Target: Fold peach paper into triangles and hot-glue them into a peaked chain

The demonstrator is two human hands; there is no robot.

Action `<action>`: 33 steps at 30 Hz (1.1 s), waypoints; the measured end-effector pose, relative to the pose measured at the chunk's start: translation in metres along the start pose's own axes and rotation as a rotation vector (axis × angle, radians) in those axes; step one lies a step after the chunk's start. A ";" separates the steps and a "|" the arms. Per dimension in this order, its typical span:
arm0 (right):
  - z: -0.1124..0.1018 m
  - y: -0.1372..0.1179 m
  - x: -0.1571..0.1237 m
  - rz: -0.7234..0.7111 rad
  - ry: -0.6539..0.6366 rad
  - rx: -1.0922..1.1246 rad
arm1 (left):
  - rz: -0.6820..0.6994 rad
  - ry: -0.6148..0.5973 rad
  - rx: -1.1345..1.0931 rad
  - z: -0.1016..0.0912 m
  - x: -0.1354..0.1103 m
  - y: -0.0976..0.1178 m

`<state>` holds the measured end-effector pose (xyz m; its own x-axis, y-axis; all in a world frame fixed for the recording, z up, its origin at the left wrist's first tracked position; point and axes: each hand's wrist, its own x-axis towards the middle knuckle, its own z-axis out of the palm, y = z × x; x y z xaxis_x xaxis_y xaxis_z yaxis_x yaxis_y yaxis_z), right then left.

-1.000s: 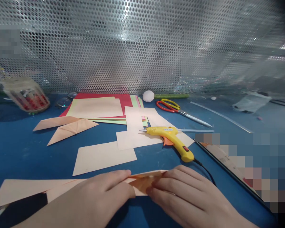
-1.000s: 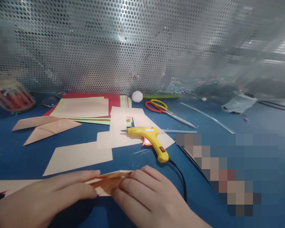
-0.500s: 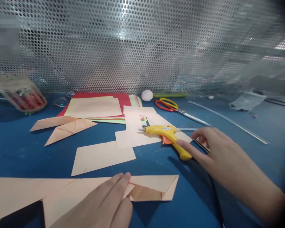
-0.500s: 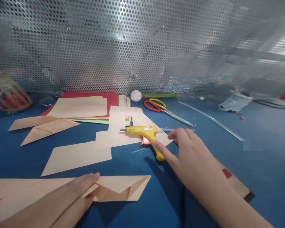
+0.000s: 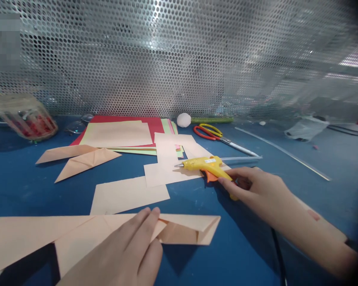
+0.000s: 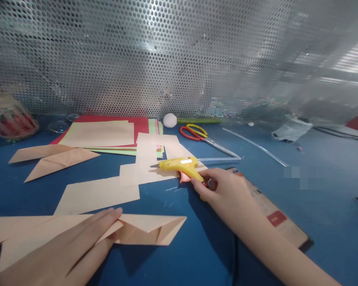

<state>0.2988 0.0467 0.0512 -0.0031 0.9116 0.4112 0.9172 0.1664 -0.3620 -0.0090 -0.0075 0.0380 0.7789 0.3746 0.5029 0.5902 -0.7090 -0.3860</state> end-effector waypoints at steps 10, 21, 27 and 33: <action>-0.012 -0.003 0.005 0.304 0.008 0.312 | 0.030 0.004 0.087 -0.005 0.012 -0.020; -0.013 -0.006 0.000 0.400 -0.099 0.513 | 0.099 -0.189 0.082 -0.003 0.004 -0.019; -0.012 -0.002 -0.007 0.287 -0.154 0.500 | -0.103 -0.397 -0.123 0.000 -0.005 -0.017; -0.013 0.008 -0.015 -0.044 -0.269 0.538 | -0.282 -0.518 -0.231 -0.003 -0.005 -0.022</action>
<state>0.3119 0.0297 0.0534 -0.2016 0.9509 0.2349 0.5838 0.3092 -0.7507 -0.0268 0.0048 0.0462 0.6361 0.7652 0.0988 0.7716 -0.6302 -0.0870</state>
